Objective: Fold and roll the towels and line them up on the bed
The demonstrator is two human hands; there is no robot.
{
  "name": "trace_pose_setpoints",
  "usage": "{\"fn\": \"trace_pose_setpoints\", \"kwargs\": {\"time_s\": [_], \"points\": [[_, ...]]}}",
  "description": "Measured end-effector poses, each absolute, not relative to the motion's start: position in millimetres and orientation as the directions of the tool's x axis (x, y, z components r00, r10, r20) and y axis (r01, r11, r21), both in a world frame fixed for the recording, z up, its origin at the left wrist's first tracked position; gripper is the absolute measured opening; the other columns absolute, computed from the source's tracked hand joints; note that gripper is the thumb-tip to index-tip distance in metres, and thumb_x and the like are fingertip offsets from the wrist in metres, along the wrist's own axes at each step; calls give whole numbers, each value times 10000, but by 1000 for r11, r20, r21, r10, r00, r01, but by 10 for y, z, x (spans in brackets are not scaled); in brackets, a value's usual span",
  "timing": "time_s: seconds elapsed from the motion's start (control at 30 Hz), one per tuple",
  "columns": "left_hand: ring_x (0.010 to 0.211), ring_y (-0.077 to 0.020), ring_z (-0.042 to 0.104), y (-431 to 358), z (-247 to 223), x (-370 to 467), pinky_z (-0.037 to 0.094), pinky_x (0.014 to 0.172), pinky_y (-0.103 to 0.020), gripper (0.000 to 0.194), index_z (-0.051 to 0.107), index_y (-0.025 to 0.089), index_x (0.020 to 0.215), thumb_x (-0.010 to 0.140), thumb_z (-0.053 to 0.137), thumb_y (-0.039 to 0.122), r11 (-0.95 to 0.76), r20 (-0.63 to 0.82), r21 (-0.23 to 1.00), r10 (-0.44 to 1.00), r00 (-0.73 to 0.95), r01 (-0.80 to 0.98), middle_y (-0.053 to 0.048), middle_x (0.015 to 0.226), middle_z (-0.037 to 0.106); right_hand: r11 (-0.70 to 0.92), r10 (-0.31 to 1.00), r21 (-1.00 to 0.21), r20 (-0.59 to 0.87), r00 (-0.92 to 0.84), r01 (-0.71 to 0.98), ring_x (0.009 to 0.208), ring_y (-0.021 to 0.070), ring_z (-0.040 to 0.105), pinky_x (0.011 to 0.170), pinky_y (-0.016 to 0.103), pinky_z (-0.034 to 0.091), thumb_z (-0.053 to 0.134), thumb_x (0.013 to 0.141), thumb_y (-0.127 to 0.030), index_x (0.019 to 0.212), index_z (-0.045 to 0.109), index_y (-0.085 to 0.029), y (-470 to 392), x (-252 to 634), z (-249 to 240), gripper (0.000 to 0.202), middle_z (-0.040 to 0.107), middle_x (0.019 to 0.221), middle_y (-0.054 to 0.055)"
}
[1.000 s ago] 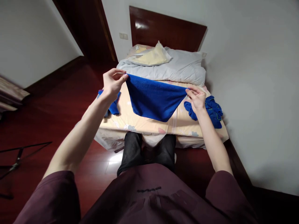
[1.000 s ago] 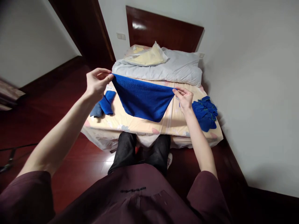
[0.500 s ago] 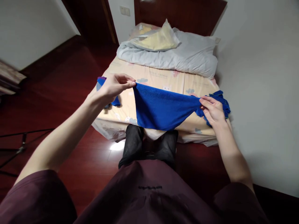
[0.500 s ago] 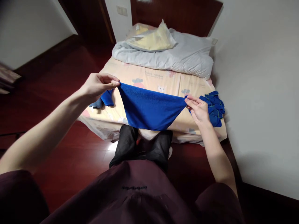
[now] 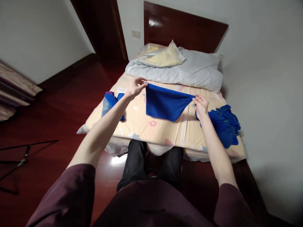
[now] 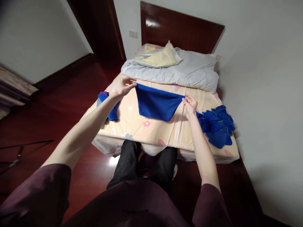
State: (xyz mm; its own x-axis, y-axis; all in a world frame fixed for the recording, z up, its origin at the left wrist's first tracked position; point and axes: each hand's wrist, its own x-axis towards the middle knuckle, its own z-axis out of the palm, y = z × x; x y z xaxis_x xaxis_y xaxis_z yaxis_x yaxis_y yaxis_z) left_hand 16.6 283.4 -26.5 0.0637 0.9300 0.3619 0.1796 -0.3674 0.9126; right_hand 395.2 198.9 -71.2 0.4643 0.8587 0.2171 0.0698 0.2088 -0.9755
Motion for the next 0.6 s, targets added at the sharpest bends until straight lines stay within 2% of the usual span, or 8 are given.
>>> {"fn": "trace_pose_setpoints", "kwargs": {"time_s": [0.13, 0.23, 0.27, 0.33, 0.4, 0.5, 0.6], "points": [[852, -135, 634, 2757, -546, 40, 455, 801, -296, 466, 675, 132, 1011, 760, 837, 490, -415, 419, 871, 907, 42, 262, -16, 850, 713, 277, 837, -953, 303, 456, 125, 847, 160, 688, 756, 280, 564, 898, 634, -395, 1031, 671, -206, 1920, 3973, -1031, 495, 745, 947, 32], [834, -144, 599, 2493, -1087, -84, 459, 855, -353, 489, 712, 144, 1032, 770, 812, 545, -408, 409, 847, 910, 72, 342, -20, 866, 721, 199, 880, -967, 246, 405, 157, 803, 163, 667, 756, 297, 549, 906, 609, -422, 996, 677, -199, 1673, 3931, -1490, 502, 748, 925, 33], [846, -159, 596, 2365, -1295, -114, 464, 879, -374, 453, 723, 169, 1019, 786, 795, 551, -371, 369, 853, 926, 80, 367, -21, 877, 724, 152, 900, -975, 205, 384, 163, 781, 160, 653, 742, 295, 540, 909, 598, -421, 972, 682, -204, 1557, 3895, -1674, 488, 748, 910, 29], [862, -194, 609, 2070, -1707, -154, 475, 896, -403, 377, 728, 218, 955, 774, 800, 540, -204, 196, 896, 979, 61, 396, -20, 850, 717, 51, 937, -985, 105, 333, 168, 747, 143, 616, 718, 276, 515, 900, 606, -404, 909, 696, -245, 1289, 3794, -2066, 398, 749, 889, 17], [804, -220, 615, 1764, -2085, -172, 497, 850, -421, 356, 723, 235, 938, 714, 845, 483, -130, 113, 904, 991, 66, 407, -24, 787, 706, -12, 945, -986, 44, 326, 168, 692, 149, 595, 672, 291, 503, 907, 566, -366, 814, 697, -227, 1008, 3671, -2462, 354, 735, 811, 24], [675, -220, 629, 1394, -2556, -186, 533, 755, -397, 446, 687, 221, 943, 578, 906, 355, 1, -34, 916, 997, 74, 401, -10, 691, 684, -231, 938, -961, -179, 296, 151, 609, 153, 570, 628, 304, 493, 906, 495, -366, 724, 682, -194, 664, 3509, -2976, 363, 673, 650, 3], [737, -232, 688, 1232, -2894, -188, 547, 718, -333, 572, 639, 189, 1039, 535, 894, 282, 278, -289, 913, 957, -7, 299, -19, 728, 714, -283, 915, -956, -244, 320, 82, 639, 176, 620, 642, 301, 504, 881, 511, -392, 709, 677, -188, 512, 3417, -3286, 350, 681, 641, 16]]}}
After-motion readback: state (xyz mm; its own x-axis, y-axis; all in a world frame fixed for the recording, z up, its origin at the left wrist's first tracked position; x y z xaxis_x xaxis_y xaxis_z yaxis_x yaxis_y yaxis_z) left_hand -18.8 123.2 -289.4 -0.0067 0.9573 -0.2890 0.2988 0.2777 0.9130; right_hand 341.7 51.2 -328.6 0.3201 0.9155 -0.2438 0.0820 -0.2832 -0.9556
